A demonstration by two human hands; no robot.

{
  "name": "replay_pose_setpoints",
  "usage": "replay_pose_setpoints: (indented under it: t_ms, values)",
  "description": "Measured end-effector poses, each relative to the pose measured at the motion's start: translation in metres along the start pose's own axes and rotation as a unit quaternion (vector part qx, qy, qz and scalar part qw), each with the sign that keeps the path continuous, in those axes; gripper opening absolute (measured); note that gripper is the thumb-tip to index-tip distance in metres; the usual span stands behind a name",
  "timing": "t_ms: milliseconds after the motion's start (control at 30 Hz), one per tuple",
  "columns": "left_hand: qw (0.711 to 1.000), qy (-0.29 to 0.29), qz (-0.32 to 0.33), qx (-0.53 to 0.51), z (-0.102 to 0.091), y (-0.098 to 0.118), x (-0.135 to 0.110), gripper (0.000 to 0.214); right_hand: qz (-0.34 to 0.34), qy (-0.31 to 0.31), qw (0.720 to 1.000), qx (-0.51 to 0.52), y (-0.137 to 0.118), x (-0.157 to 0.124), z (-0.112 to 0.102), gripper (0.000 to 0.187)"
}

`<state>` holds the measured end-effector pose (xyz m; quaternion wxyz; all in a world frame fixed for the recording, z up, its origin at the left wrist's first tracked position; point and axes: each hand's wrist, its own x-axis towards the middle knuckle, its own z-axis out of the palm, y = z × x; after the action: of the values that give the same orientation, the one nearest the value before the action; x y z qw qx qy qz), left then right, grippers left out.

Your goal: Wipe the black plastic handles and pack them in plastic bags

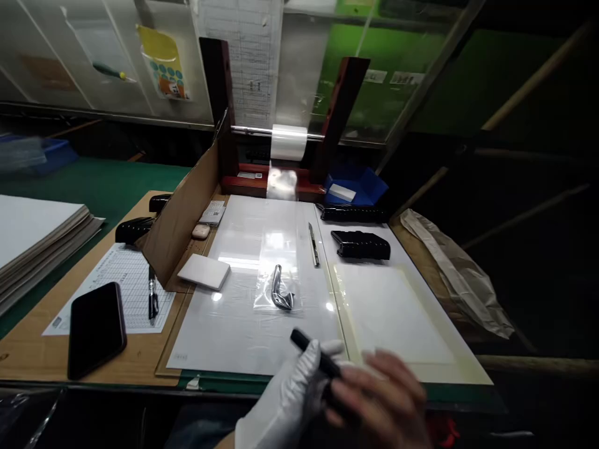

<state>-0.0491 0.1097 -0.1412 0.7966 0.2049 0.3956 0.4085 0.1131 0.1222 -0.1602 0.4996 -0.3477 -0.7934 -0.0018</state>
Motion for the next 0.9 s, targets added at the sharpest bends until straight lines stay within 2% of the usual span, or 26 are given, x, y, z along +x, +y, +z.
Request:
replay_pose_setpoints:
  t_ms: [33, 67, 100, 133, 167, 233, 267, 300, 367, 400, 467, 567, 667, 767, 900]
  values:
    - [0.998, 0.020, 0.040, 0.041, -0.010, 0.009, -0.003, 0.050, 0.009, -0.030, 1.000, 0.000, 0.011, 0.034, 0.005, 0.023]
    - [0.988, 0.045, 0.094, 0.112, -0.022, 0.018, -0.004, 0.050, 0.050, -0.057, 0.997, 0.016, 0.023, 0.068, 0.012, 0.020]
    - [0.962, 0.077, 0.155, 0.211, -0.035, 0.025, -0.004, 0.050, 0.120, -0.136, 0.982, 0.056, 0.035, 0.099, 0.021, 0.017]
    - [0.915, 0.112, 0.210, 0.326, -0.049, 0.031, -0.003, 0.050, 0.201, -0.253, 0.941, 0.104, 0.048, 0.127, 0.033, 0.022]
    - [0.844, 0.146, 0.255, 0.448, -0.062, 0.035, -0.001, 0.050, 0.223, -0.335, 0.906, 0.127, 0.060, 0.150, 0.047, 0.029]
    - [0.675, 0.187, 0.293, 0.651, -0.086, 0.037, 0.006, 0.052, 0.248, -0.440, 0.849, 0.154, 0.083, 0.180, 0.078, 0.033]
    - [0.614, 0.196, 0.288, 0.709, -0.095, 0.036, 0.010, 0.052, 0.252, -0.473, 0.828, 0.163, 0.093, 0.188, 0.093, 0.034]
    - [0.568, 0.199, 0.280, 0.748, -0.103, 0.034, 0.013, 0.051, 0.261, -0.498, 0.809, 0.171, 0.102, 0.192, 0.108, 0.035]
    - [0.508, 0.209, 0.283, 0.786, -0.110, 0.030, 0.018, 0.049, 0.280, -0.534, 0.776, 0.187, 0.115, 0.194, 0.130, 0.038]
    - [0.492, 0.218, 0.293, 0.791, -0.111, 0.029, 0.018, 0.048, 0.288, -0.546, 0.763, 0.193, 0.120, 0.194, 0.138, 0.039]
    - [0.479, 0.233, 0.311, 0.787, -0.111, 0.029, 0.019, 0.045, 0.300, -0.564, 0.741, 0.206, 0.127, 0.193, 0.147, 0.040]
    - [0.492, 0.240, 0.315, 0.775, -0.107, 0.032, 0.019, 0.043, 0.308, -0.575, 0.723, 0.228, 0.133, 0.193, 0.150, 0.040]
    - [0.502, 0.246, 0.316, 0.766, -0.106, 0.033, 0.021, 0.039, 0.314, -0.572, 0.719, 0.239, 0.136, 0.190, 0.153, 0.038]
    - [0.501, 0.255, 0.337, 0.756, -0.105, 0.031, 0.024, 0.033, 0.319, -0.554, 0.736, 0.223, 0.136, 0.182, 0.161, 0.037]
    - [0.486, 0.265, 0.369, 0.747, -0.106, 0.027, 0.028, 0.028, 0.326, -0.455, 0.817, 0.135, 0.127, 0.167, 0.165, 0.038]
